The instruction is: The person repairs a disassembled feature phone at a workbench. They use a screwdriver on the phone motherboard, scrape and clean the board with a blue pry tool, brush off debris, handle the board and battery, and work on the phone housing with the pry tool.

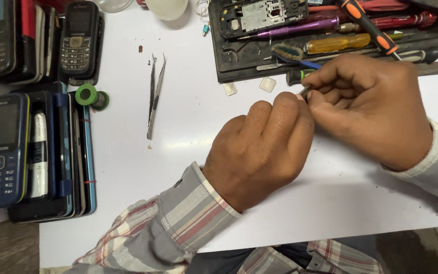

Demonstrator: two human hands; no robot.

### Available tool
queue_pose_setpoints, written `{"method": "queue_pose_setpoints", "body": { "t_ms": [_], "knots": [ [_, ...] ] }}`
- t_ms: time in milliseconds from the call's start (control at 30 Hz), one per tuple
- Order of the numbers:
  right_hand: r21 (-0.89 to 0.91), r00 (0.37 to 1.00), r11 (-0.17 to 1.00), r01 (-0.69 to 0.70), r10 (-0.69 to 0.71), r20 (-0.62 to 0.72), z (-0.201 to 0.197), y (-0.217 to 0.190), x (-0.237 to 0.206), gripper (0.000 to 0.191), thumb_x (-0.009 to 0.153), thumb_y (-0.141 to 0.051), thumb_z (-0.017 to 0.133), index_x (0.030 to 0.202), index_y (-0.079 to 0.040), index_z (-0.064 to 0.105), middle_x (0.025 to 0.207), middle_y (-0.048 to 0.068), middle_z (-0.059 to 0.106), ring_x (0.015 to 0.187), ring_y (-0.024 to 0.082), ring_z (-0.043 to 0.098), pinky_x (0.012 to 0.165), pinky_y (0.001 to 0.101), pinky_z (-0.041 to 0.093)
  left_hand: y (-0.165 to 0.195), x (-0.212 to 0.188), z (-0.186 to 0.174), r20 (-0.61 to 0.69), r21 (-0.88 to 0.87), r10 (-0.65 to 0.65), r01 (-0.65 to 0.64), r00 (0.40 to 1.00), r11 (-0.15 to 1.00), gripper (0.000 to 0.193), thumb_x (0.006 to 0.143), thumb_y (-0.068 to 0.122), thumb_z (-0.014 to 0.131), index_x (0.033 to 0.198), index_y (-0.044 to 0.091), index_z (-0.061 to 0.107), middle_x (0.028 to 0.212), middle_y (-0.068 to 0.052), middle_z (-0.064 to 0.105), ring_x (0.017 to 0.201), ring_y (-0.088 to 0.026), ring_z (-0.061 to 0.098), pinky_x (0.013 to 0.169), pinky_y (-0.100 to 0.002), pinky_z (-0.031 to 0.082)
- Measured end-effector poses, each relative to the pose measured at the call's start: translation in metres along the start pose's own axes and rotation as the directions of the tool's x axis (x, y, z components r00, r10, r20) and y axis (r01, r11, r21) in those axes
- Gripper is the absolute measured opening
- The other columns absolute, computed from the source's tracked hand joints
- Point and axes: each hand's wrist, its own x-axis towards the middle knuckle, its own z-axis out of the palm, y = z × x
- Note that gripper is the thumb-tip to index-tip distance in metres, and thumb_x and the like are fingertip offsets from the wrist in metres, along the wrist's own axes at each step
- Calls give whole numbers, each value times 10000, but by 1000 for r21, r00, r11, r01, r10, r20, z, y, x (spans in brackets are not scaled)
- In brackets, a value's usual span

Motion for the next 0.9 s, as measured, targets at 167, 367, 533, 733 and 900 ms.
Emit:
{"method": "queue_pose_setpoints", "body": {
  "t_ms": [167, 367, 533, 733, 900],
  "knots": [
    [21, 1000, 1000, -6, 6, -3, 2, 0, -1, 162, 925, -30, 711, 1054, 68, 697, 910, 57, 722, 792, 43, 668, 723, 190, 582, 2, 1, 0, 5, -15, -14, 14, 1000, 1000, 109, 912, 2, 745, 995, -7, 675, 976, -39, 585, 750, -117, 526, 532, -255, 401],
    [-4, 1000, 1000, -2, 2, -5, 2, -1, -1, 161, 924, -27, 706, 1054, 67, 698, 904, 59, 721, 791, 45, 669, 718, 193, 582, 3, 2, 0, 11, -12, -26, 26, 1000, 1000, 110, 889, 16, 746, 966, 5, 667, 981, -45, 595, 738, -111, 532, 520, -247, 408],
    [-7, 1000, 1000, 0, 0, -6, 2, -1, -1, 159, 922, -24, 705, 1051, 68, 697, 901, 60, 721, 792, 45, 666, 718, 193, 580, 3, 2, -1, 9, -17, -38, 38, 999, 999, 127, 865, 22, 740, 967, 3, 668, 970, -45, 591, 733, -115, 536, 519, -250, 416],
    [-46, 1000, 999, 11, -12, -10, 2, -1, 0, 154, 922, -10, 691, 1053, 69, 704, 909, 68, 734, 782, 55, 675, 704, 202, 580, 3, 1, 1, 34, -39, -36, 37, 999, 999, 107, 897, 5, 737, 977, -15, 668, 973, -53, 590, 739, -117, 542, 516, -251, 427],
    [-66, 999, 997, 31, -32, -14, 1, -1, -1, 181, 919, 9, 684, 1085, 77, 709, 945, 81, 743, 805, 85, 670, 720, 217, 564, 0, 0, 2, 16, -63, -53, 54, 998, 997, 174, 855, 10, 724, 1013, -40, 673, 986, -79, 584, 744, -138, 564, 521, -260, 457]
  ]
}}
